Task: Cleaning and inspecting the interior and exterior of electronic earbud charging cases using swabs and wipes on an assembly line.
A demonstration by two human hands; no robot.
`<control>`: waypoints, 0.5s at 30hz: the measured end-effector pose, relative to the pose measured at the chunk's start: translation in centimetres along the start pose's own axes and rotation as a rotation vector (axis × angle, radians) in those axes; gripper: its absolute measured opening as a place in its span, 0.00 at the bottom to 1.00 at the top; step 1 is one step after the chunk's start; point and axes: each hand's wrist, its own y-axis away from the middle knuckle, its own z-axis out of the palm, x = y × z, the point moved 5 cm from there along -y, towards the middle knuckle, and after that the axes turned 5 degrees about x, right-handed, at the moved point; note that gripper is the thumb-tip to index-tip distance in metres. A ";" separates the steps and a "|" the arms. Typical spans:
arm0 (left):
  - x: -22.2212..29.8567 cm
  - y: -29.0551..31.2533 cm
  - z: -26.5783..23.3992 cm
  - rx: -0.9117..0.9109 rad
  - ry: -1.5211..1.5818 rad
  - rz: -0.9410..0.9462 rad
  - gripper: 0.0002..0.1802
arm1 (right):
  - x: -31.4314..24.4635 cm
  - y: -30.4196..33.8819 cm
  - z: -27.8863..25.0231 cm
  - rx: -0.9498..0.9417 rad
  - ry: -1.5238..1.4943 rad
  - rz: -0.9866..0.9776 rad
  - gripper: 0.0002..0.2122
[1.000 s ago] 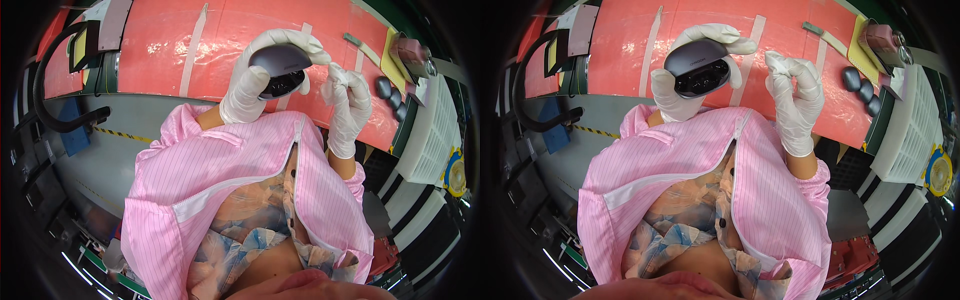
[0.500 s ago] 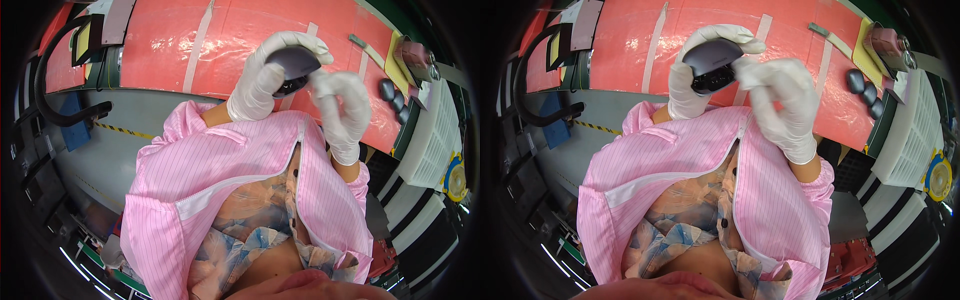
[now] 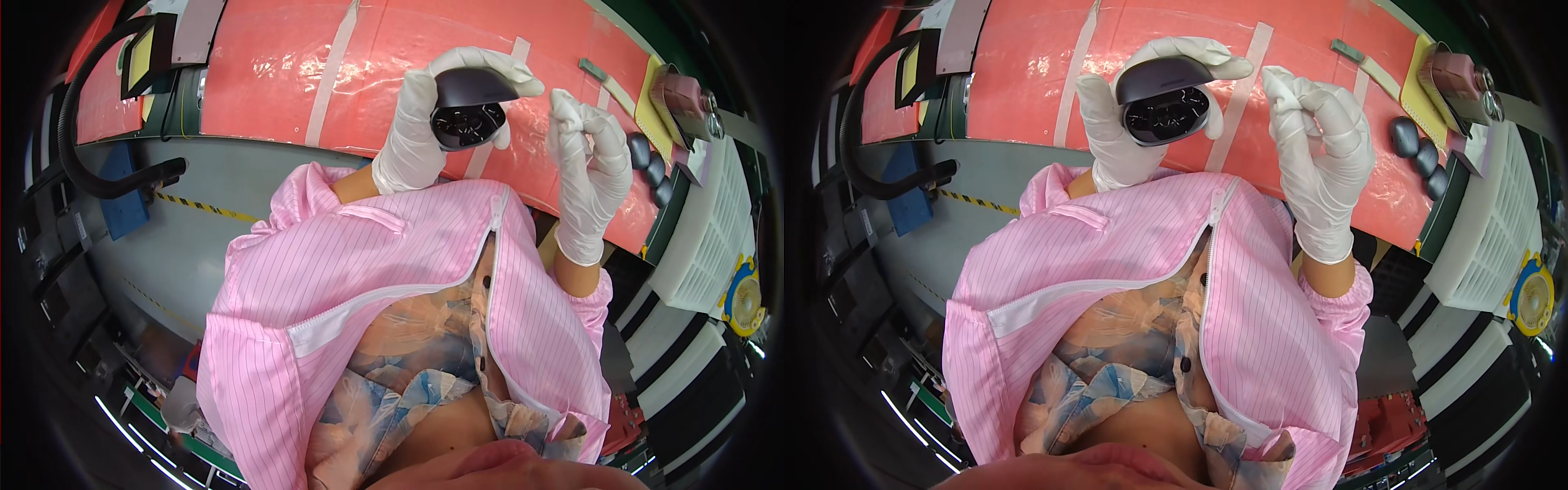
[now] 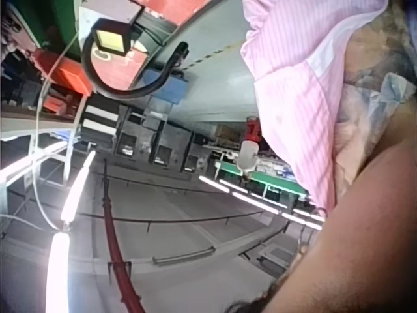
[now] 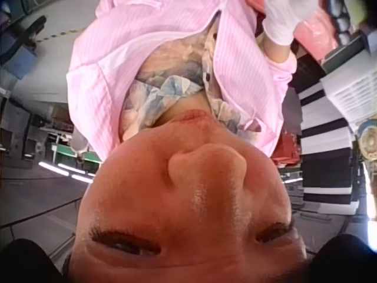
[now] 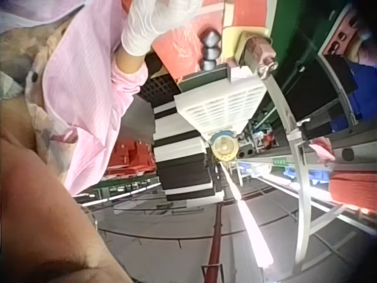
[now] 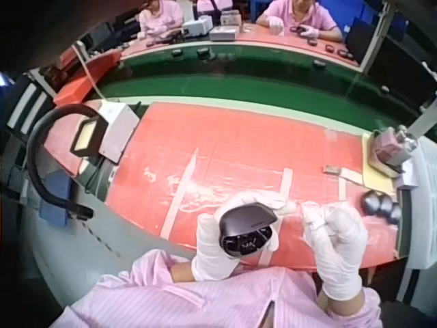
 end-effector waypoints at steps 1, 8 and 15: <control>0.0 -0.1 0.0 -0.027 -0.005 -0.003 0.56 | 0.2 0.3 0.0 0.033 -0.077 0.055 0.09; -0.1 0.2 0.4 0.094 -0.233 0.243 0.57 | -5.3 0.2 3.9 -0.330 0.231 -0.459 0.04; 0.7 -0.5 -0.3 0.120 -0.249 0.241 0.45 | -1.9 1.5 4.8 -0.622 -0.609 0.888 0.06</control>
